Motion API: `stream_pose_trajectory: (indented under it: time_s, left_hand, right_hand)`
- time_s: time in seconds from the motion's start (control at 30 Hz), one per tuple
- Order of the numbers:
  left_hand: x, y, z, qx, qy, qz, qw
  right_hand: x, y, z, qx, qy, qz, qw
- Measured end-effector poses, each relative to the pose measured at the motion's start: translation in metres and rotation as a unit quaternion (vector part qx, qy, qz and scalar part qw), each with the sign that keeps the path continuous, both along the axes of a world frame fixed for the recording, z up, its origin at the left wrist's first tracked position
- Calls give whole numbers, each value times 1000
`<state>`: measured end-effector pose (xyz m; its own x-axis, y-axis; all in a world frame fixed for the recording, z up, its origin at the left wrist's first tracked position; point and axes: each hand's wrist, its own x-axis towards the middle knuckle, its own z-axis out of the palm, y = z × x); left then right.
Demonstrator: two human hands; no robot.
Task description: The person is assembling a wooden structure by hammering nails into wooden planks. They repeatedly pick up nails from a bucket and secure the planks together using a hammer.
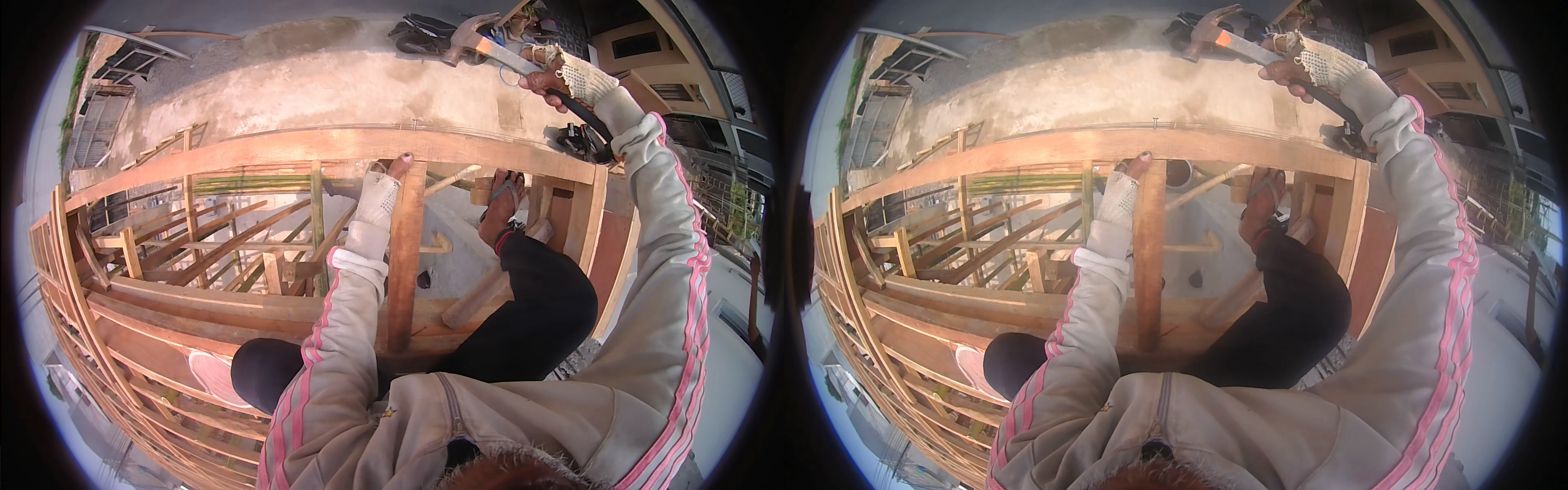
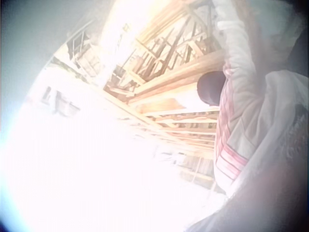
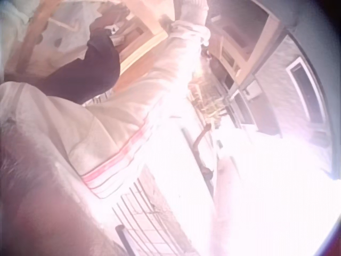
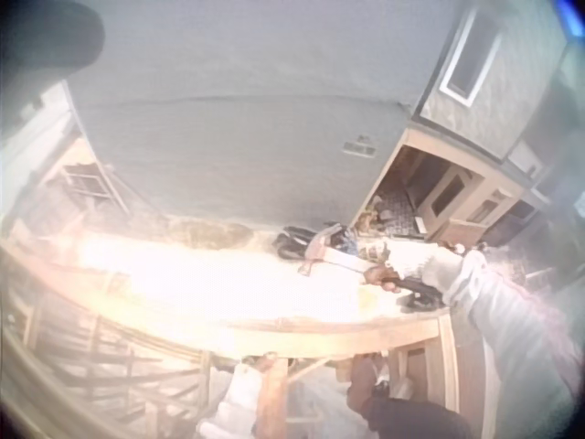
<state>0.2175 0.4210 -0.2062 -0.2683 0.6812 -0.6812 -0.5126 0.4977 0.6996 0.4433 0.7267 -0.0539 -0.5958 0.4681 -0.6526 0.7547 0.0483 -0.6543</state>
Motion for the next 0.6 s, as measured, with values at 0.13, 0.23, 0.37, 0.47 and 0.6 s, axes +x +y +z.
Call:
stream_pose_trajectory:
  time_s: [0.13,0.23,0.37,0.47,0.6]
  left_hand:
    - [1,-3,-9,48,-6,1,999]
    - [0,-5,-9,75,73,-36,994]
    - [0,-8,-4,90,44,-30,995]
    - [-1,-7,-2,97,10,-19,995]
    - [-2,-5,-3,58,14,-37,998]
  right_hand:
    - [-19,1,-5,-91,93,-142,981]
    - [-20,-19,-28,-109,41,-199,973]
    - [4,-26,-44,39,-55,141,988]
    - [14,16,-22,110,-71,111,985]
    - [4,51,8,116,183,-263,940]
